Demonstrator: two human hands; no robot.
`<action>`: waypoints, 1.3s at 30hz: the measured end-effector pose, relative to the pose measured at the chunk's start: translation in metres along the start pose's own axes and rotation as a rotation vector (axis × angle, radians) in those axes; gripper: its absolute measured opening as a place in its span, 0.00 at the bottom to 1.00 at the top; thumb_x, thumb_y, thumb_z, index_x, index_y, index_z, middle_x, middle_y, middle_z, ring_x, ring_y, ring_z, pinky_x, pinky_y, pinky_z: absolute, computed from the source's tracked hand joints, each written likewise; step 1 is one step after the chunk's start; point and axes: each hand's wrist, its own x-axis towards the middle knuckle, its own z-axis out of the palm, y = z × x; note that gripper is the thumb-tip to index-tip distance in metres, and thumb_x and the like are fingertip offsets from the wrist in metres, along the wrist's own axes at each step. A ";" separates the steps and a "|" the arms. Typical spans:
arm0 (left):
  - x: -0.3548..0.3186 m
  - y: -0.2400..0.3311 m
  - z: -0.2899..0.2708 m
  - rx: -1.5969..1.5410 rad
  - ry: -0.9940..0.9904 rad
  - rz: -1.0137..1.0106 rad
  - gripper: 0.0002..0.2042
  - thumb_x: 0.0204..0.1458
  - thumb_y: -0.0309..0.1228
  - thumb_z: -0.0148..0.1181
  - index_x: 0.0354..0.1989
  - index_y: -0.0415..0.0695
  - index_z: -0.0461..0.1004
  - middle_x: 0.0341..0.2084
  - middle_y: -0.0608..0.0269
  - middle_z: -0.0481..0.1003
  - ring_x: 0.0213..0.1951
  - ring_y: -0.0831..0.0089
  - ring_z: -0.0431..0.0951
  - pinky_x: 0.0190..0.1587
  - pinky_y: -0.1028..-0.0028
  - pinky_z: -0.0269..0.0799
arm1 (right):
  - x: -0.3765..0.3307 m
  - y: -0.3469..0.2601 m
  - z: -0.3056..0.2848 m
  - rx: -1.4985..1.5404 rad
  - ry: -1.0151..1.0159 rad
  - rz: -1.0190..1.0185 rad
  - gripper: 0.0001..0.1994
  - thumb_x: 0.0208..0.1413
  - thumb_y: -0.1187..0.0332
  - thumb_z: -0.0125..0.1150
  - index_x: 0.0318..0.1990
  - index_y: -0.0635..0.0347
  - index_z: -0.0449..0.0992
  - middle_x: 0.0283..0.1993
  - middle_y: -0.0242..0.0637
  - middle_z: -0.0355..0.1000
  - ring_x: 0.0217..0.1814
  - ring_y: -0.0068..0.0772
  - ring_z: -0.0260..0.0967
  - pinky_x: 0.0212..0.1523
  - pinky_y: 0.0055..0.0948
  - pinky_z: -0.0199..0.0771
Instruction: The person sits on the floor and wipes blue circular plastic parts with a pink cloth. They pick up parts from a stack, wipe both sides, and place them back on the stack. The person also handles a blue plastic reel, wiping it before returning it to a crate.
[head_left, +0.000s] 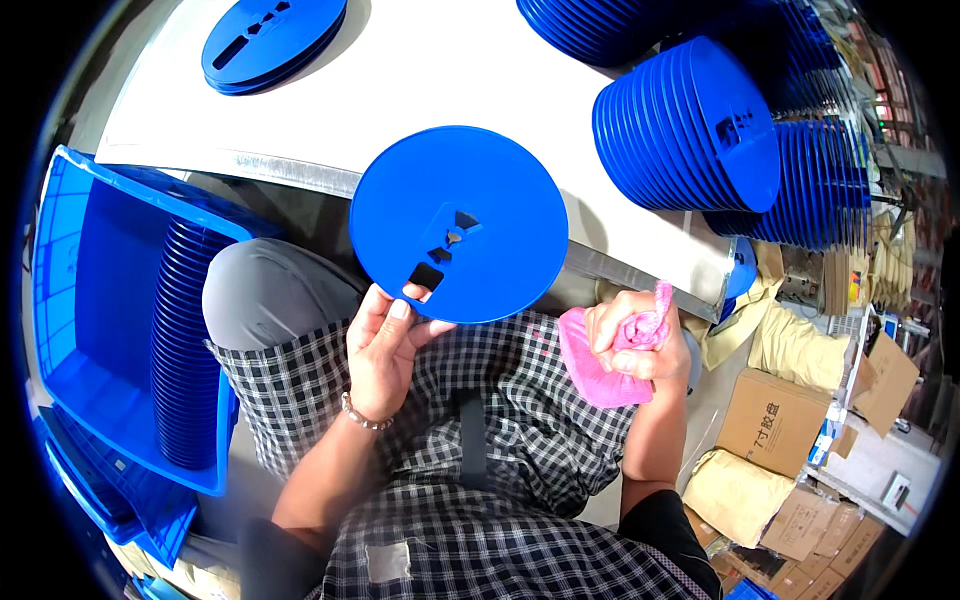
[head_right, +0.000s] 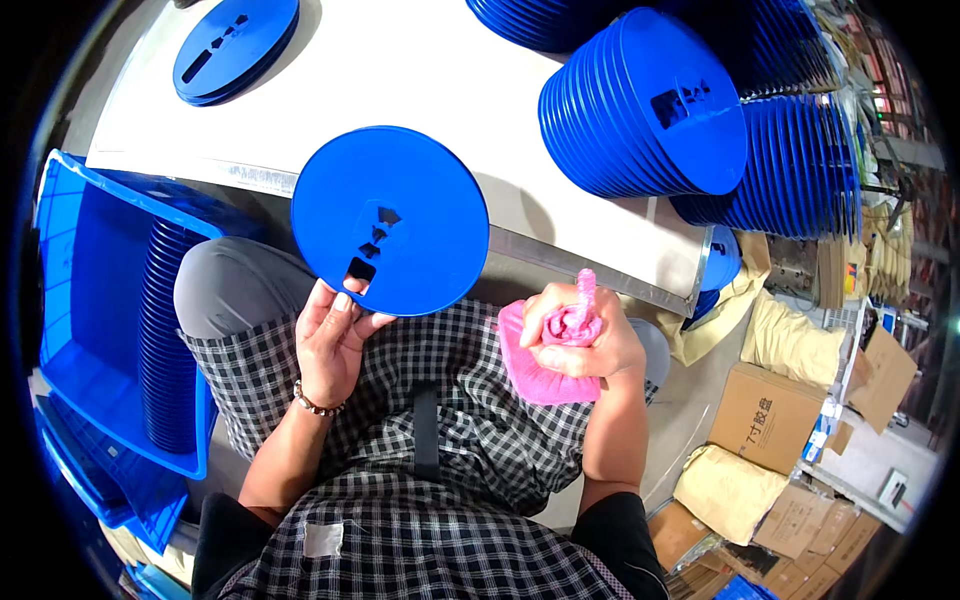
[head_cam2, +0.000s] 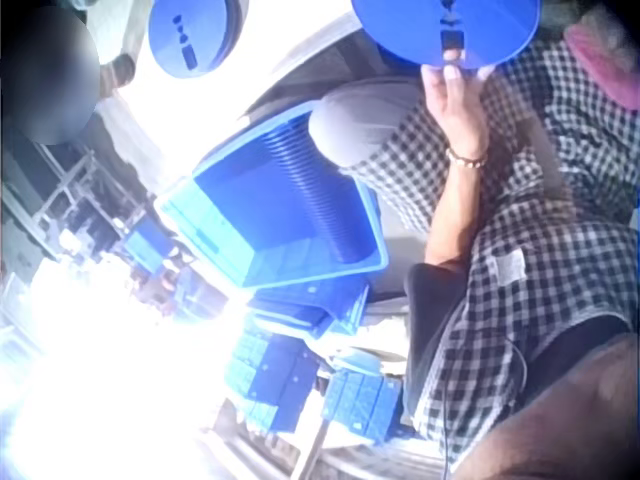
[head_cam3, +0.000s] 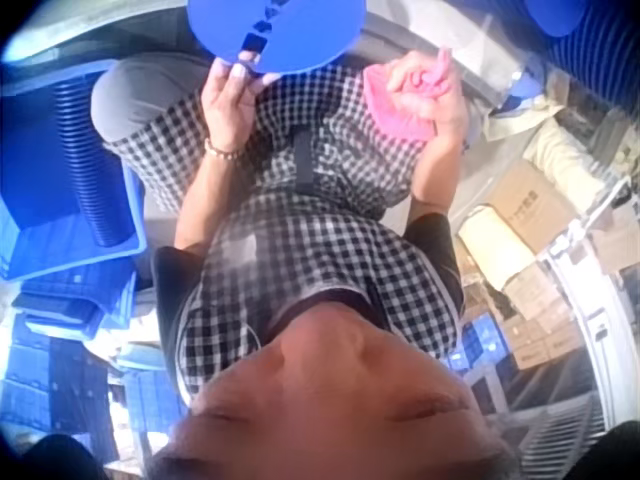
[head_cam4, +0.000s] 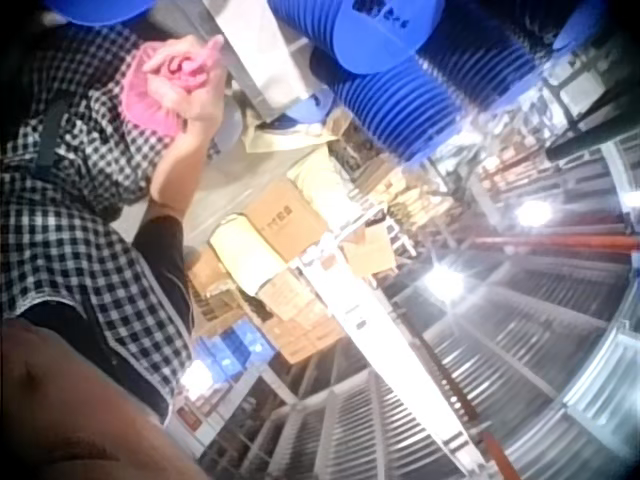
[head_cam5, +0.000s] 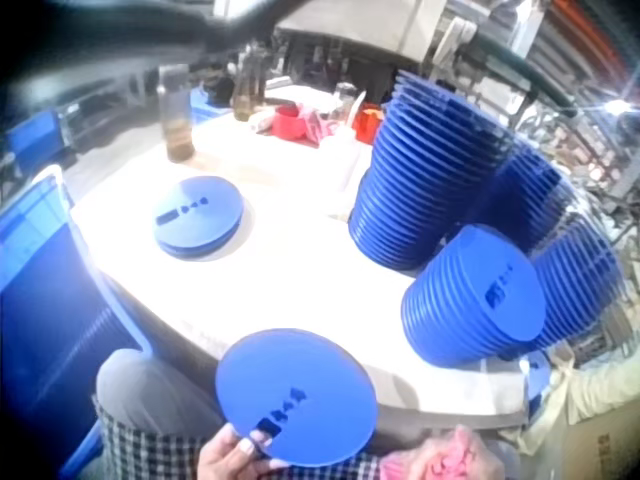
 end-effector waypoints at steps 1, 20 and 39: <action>0.000 0.000 0.000 -0.008 -0.006 0.004 0.09 0.68 0.28 0.46 0.52 0.40 0.68 0.47 0.63 0.73 0.51 0.69 0.77 0.53 0.60 0.81 | 0.000 0.002 -0.001 0.011 -0.001 -0.022 0.10 0.39 0.76 0.64 0.33 0.70 0.77 0.26 0.38 0.72 0.29 0.26 0.67 0.32 0.27 0.63; -0.006 0.005 0.003 0.023 -0.041 0.116 0.11 0.68 0.29 0.45 0.54 0.39 0.67 0.49 0.60 0.73 0.52 0.69 0.77 0.55 0.62 0.79 | 0.019 0.011 0.000 0.010 -0.012 -0.019 0.12 0.48 0.71 0.64 0.36 0.69 0.73 0.26 0.38 0.69 0.24 0.25 0.67 0.26 0.25 0.65; -0.007 0.004 0.005 -0.011 -0.022 0.137 0.11 0.68 0.28 0.45 0.54 0.38 0.67 0.48 0.59 0.72 0.51 0.68 0.77 0.56 0.59 0.78 | 0.025 0.013 0.000 0.002 0.074 0.058 0.14 0.53 0.68 0.68 0.40 0.71 0.74 0.28 0.39 0.71 0.25 0.26 0.69 0.27 0.25 0.71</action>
